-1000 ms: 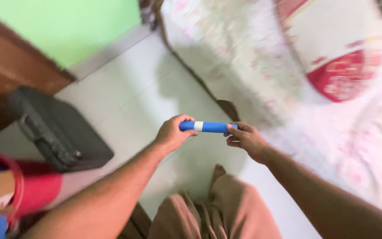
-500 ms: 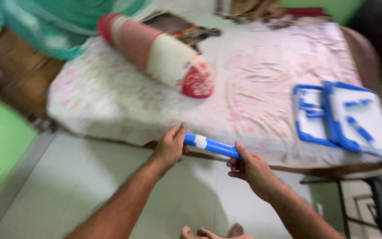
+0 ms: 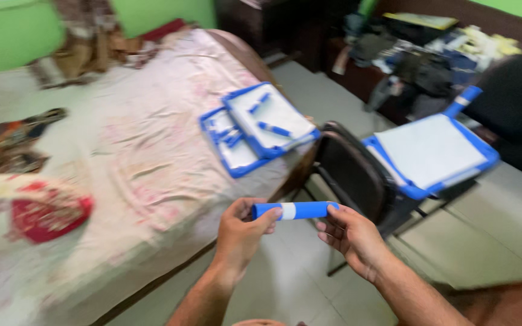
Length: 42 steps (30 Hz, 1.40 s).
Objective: The person assembles blue plastic frames by inserting cylindrical connectors into corner holes. They handle multiple frames, aligning and pressing the connectors into place, then place the assembled units on a chair and bed.
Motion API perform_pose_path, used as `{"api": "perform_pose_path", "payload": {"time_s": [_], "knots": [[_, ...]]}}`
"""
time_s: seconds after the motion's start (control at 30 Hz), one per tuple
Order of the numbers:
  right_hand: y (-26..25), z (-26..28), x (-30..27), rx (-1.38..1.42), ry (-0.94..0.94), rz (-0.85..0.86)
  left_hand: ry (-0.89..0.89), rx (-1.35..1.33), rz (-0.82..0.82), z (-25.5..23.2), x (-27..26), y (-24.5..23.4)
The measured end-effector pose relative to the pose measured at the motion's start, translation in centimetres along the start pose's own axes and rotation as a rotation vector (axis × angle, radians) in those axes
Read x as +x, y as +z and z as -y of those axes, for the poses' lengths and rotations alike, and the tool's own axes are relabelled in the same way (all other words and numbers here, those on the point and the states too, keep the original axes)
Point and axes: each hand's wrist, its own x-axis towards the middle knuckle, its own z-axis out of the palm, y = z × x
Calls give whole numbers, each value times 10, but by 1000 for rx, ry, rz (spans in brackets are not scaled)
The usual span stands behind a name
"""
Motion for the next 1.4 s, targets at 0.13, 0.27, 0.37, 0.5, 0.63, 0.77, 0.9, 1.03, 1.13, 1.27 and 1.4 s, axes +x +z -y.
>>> {"api": "perform_pose_path", "payload": {"time_s": [0.13,0.27,0.37,0.5,0.63,0.77,0.9,1.03,1.13,1.27,1.4], "knots": [[-63,26,7,185,64,-119,208,282,90,-6,10,109],[-113,39,11,251,22,-131,405,323,271,-16,23,183],[-142,54,14,49,-66,-298,346,374,425,-17,39,229],[-151,89,21,-620,-306,-676,492,447,528,-19,77,276],[-160,126,24,-938,-489,-699,480,433,720,-13,114,315],[-184,146,48,-986,-388,-737,353,485,879,3,143,352],[-250,150,96,-917,-334,-768,226,390,830,37,175,385],[-328,144,153,-1011,-628,-657,-231,511,665,85,194,403],[-363,146,187,-996,-674,-515,-453,492,548,114,190,418],[-374,157,216,-912,-438,-325,-564,521,414,141,176,429],[-370,161,238,-1075,-478,-165,-641,548,294,150,166,429]]}}
